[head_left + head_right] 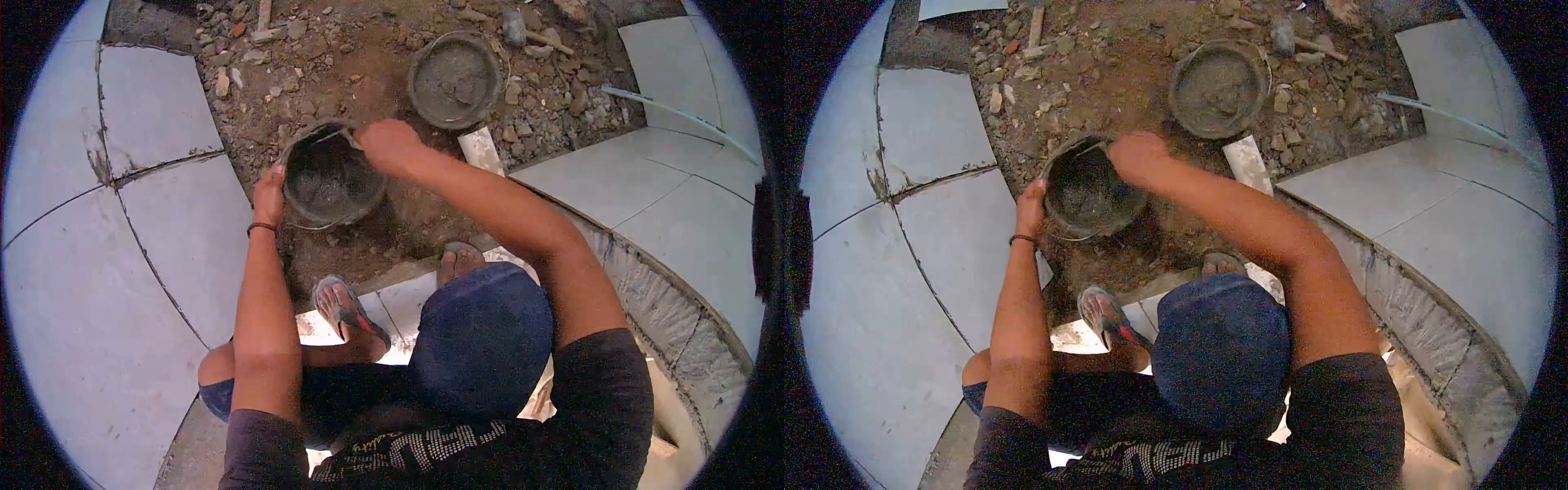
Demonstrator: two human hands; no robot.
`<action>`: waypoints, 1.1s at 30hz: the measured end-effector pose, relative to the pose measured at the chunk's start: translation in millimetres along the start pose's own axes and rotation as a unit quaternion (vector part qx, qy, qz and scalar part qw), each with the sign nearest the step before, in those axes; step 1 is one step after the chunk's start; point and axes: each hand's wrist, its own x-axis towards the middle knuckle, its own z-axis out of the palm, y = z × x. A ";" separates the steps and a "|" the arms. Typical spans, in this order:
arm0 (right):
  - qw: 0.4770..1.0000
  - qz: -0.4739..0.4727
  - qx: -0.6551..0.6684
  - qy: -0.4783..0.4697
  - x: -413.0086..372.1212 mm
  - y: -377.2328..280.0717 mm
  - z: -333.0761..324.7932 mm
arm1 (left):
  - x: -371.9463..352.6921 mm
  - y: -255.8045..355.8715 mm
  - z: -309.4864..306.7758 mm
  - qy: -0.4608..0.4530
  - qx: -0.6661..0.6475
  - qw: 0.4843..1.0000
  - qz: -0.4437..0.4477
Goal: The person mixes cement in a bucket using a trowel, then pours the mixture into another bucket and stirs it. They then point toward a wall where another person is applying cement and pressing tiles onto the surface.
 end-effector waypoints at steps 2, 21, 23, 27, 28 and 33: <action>1.000 0.008 0.017 -0.001 8.1 -10.5 1.0 | -0.6 -4.7 -1.9 0.014 0.021 0.999 0.048; 0.996 -0.088 0.015 -0.001 -36.7 -27.7 14.5 | 6.8 8.2 4.3 -0.011 0.025 0.998 0.065; 0.996 -0.085 0.008 0.005 -32.6 -27.2 2.1 | -1.8 36.3 1.8 -0.032 -0.010 0.999 0.031; 0.997 -0.055 0.010 0.061 -17.3 -37.6 28.5 | -6.9 44.4 12.0 -0.034 -0.023 0.998 0.037; 0.996 -0.032 0.025 0.084 -18.0 -41.8 38.0 | -3.6 41.6 12.3 -0.039 -0.039 0.998 0.042; 0.998 -0.040 0.045 -0.006 -60.1 -32.5 80.6 | -13.0 42.1 6.8 -0.015 -0.044 0.999 0.004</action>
